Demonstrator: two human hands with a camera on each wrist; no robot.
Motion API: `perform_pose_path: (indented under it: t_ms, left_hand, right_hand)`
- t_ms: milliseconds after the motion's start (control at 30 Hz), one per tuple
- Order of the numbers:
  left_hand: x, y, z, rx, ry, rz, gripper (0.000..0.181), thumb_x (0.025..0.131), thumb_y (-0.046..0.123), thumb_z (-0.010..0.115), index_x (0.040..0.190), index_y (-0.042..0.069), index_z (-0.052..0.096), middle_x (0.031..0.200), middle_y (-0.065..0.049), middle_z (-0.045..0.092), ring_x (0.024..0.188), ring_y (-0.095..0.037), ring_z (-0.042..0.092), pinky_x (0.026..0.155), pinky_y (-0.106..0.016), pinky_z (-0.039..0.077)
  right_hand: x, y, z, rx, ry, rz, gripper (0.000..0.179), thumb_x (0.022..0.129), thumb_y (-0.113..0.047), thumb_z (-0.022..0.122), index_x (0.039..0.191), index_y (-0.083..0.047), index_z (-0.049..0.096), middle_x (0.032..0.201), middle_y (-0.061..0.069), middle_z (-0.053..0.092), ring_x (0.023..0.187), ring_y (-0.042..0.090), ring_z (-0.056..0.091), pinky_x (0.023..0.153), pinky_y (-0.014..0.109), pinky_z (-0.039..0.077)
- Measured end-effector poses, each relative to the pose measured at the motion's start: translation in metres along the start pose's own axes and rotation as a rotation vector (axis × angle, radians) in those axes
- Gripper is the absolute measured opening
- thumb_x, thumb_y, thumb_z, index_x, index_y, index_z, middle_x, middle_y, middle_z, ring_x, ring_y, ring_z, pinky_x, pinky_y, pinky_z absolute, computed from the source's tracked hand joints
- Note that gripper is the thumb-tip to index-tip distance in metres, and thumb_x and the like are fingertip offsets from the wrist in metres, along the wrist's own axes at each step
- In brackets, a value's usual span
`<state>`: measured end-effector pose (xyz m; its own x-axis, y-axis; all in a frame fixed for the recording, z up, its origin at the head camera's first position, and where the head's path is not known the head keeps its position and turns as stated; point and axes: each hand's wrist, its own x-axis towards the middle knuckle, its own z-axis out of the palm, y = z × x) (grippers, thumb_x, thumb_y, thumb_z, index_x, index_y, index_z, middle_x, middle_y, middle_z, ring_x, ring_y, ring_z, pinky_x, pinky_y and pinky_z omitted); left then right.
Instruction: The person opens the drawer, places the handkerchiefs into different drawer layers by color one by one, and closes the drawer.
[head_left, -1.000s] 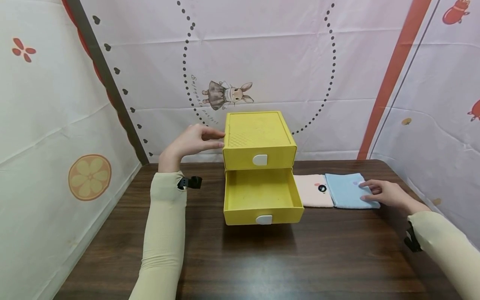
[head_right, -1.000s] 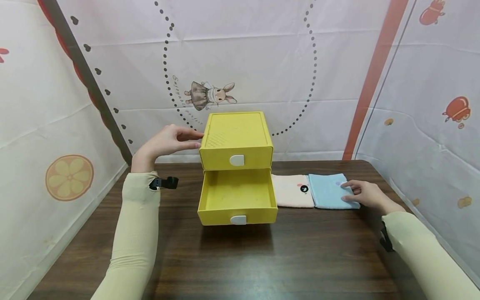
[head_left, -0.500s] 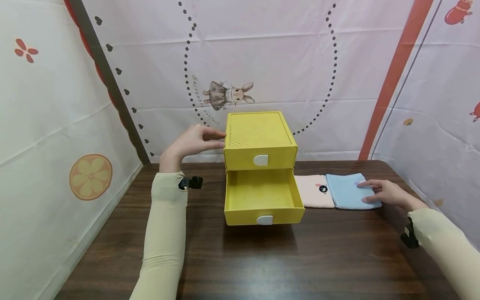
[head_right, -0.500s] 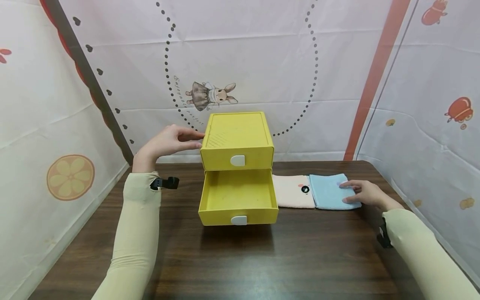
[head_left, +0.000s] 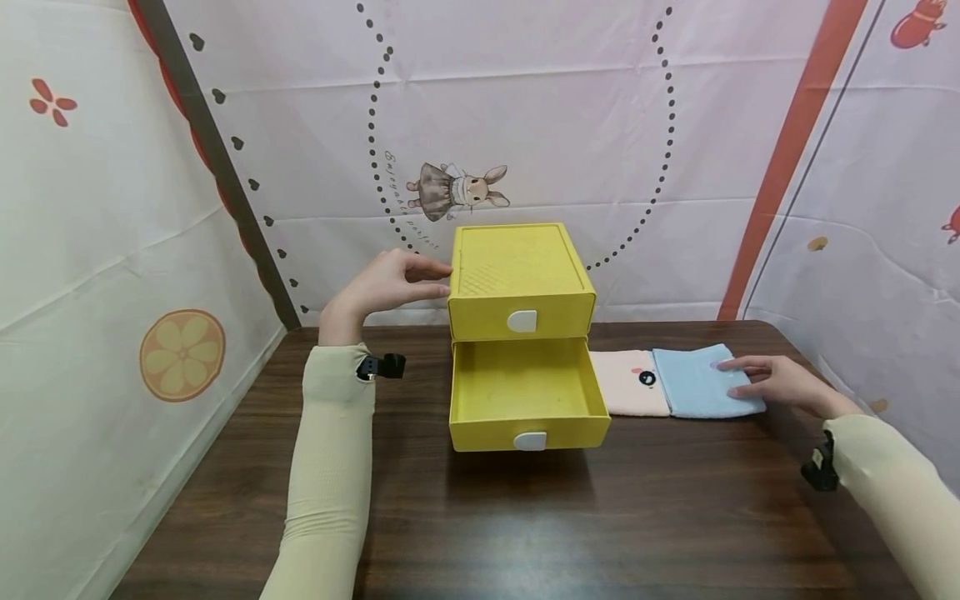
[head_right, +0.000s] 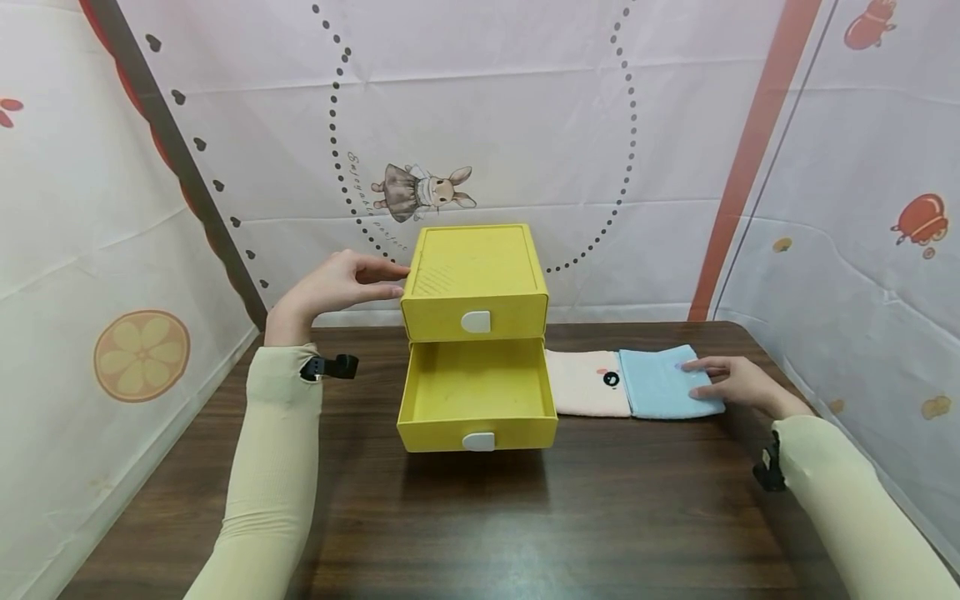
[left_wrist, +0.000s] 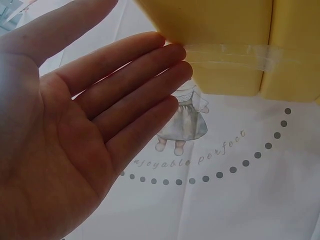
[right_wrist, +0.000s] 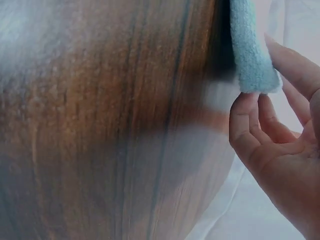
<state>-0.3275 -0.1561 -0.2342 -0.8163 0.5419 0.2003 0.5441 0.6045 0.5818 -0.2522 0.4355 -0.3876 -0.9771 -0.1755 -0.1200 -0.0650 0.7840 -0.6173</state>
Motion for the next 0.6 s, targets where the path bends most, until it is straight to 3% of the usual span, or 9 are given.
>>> perform_pose_path:
  t_ms: [300, 600]
  left_hand:
    - [-0.0004, 0.0007, 0.0, 0.003, -0.001, 0.01, 0.047, 0.084, 0.041, 0.07, 0.123, 0.016, 0.065, 0.124, -0.008, 0.065, 0.107, -0.019, 0.063, 0.093, -0.04, 0.05]
    - [-0.0006, 0.0013, 0.0001, -0.013, -0.005, 0.001, 0.047, 0.084, 0.04, 0.071, 0.123, 0.015, 0.064, 0.123, -0.008, 0.065, 0.107, -0.02, 0.063, 0.093, -0.04, 0.05]
  right_hand:
    - [-0.0029, 0.0001, -0.0017, 0.013, 0.017, 0.002, 0.06, 0.083, -0.032, 0.073, 0.131, -0.001, 0.055, 0.14, 0.038, 0.035, 0.121, 0.055, 0.041, 0.091, 0.065, 0.041]
    - [-0.0083, -0.0057, -0.0047, -0.031, 0.056, -0.001, 0.063, 0.082, -0.037, 0.072, 0.132, -0.004, 0.055, 0.14, 0.034, 0.04, 0.12, 0.046, 0.043, 0.088, 0.057, 0.045]
